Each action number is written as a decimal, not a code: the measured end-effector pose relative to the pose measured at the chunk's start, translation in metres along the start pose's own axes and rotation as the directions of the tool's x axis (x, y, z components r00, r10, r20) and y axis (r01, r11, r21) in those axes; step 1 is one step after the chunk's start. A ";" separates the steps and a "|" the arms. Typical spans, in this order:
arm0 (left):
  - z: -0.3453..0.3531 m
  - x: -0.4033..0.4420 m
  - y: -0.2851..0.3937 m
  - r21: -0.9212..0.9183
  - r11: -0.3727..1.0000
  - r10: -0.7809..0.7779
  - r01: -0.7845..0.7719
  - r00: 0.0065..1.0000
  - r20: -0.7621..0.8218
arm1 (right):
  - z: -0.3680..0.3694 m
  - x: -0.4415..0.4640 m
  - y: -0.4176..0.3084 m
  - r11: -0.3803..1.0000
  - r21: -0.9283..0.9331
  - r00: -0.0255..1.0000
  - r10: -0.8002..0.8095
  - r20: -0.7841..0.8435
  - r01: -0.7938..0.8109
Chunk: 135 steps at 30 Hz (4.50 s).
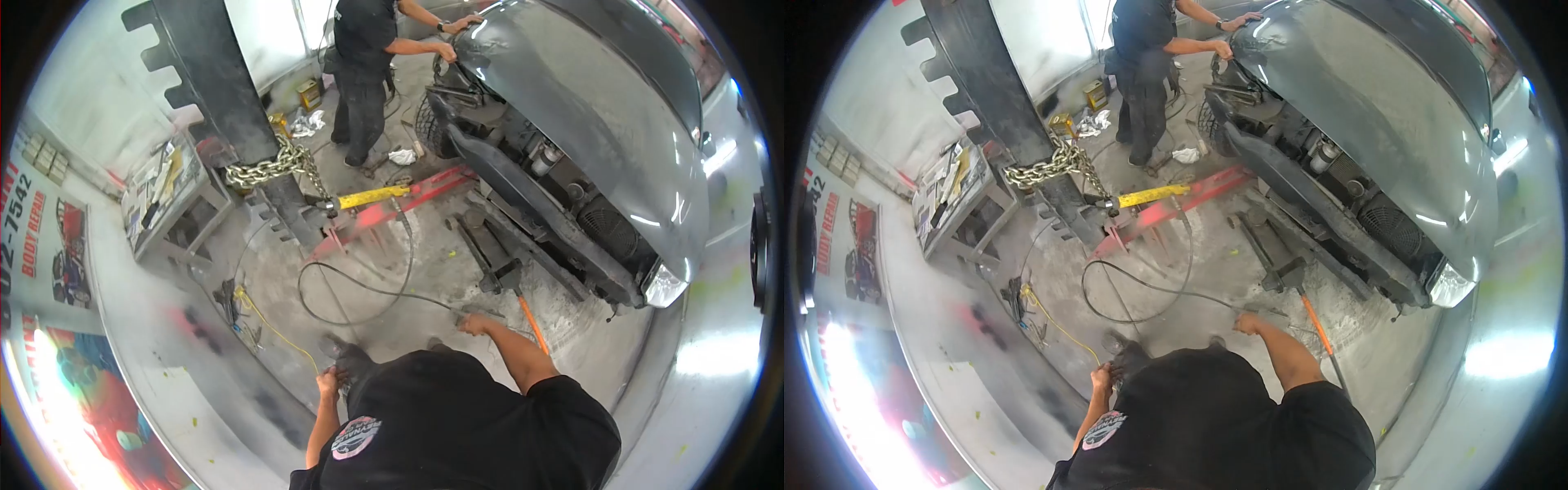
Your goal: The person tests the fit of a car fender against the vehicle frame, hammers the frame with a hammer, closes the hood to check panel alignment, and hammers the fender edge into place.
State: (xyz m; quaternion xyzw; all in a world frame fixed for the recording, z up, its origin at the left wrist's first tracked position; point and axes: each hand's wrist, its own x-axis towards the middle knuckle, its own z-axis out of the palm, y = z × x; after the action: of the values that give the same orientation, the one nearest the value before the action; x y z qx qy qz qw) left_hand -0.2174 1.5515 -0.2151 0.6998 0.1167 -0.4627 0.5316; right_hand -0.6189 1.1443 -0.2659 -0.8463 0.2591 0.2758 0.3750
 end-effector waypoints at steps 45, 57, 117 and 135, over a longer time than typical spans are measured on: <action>-0.145 0.548 0.642 0.713 0.387 0.209 -0.585 0.809 0.550 | -0.264 0.437 -0.510 0.906 0.414 0.995 0.053 0.090 -0.086; -0.095 0.685 0.752 0.629 0.142 -0.159 -0.764 0.609 0.777 | -0.211 0.588 -0.572 0.603 0.727 0.893 0.449 0.032 -0.329; 0.587 0.904 1.083 -0.038 -0.204 -0.827 -0.978 0.152 0.542 | -0.591 0.811 -0.413 0.104 0.949 -0.068 0.994 -0.088 0.297; 0.616 0.783 1.021 -0.140 -0.194 -0.895 -0.971 0.117 0.430 | -0.566 0.770 -0.331 0.091 0.924 -0.157 0.987 -0.034 0.371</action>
State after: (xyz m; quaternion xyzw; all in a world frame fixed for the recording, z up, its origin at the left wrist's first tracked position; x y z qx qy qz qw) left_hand 0.5556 0.3528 -0.1738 0.1903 -0.8178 -0.4529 -0.2999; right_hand 0.2981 0.7194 -0.2912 -0.1838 0.8327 -0.4200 0.3105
